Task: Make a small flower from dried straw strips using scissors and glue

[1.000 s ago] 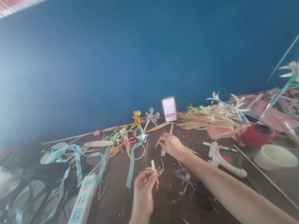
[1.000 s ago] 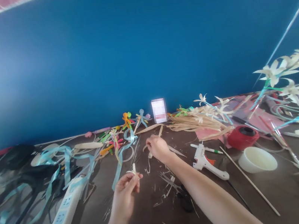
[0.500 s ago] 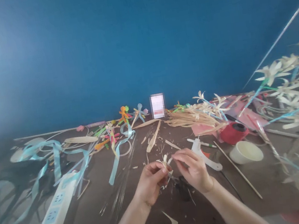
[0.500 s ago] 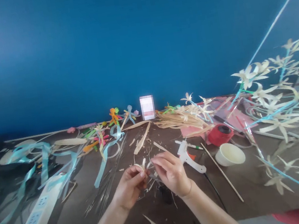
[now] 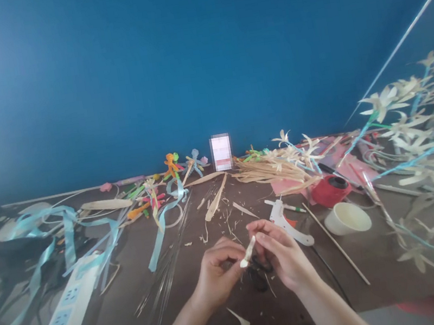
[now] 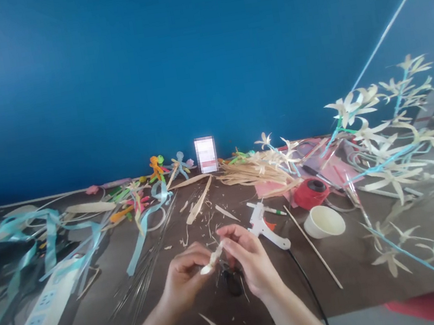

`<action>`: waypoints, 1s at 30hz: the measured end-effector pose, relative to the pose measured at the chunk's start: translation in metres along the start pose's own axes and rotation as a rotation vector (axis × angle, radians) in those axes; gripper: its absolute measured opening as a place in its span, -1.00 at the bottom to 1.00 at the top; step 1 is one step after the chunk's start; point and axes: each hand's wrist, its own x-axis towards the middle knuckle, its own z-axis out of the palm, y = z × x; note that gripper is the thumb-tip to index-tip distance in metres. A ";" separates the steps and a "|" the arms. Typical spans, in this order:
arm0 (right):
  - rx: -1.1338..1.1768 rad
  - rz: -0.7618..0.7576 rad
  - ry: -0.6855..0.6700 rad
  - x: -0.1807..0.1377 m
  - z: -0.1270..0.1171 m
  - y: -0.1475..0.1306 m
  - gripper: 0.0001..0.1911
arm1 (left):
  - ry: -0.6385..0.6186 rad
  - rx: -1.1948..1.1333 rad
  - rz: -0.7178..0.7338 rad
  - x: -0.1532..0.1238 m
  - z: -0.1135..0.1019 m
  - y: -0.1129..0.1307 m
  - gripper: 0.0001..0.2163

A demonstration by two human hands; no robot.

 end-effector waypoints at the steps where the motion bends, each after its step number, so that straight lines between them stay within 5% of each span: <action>1: -0.016 0.019 -0.019 0.002 0.000 -0.001 -0.81 | -0.011 -0.001 -0.019 0.000 -0.001 0.001 -0.96; 7: -0.217 0.129 -0.155 0.008 -0.006 -0.005 -0.84 | 0.028 -0.096 -0.164 0.001 -0.009 0.005 -0.95; 16: -0.155 0.070 -0.068 0.008 -0.008 0.001 -0.83 | 0.269 -0.531 -0.350 0.000 -0.008 -0.014 -0.96; 30: -0.622 -0.089 -0.070 -0.003 0.008 0.005 -0.91 | 0.303 -0.471 -0.345 -0.002 -0.006 -0.012 -0.96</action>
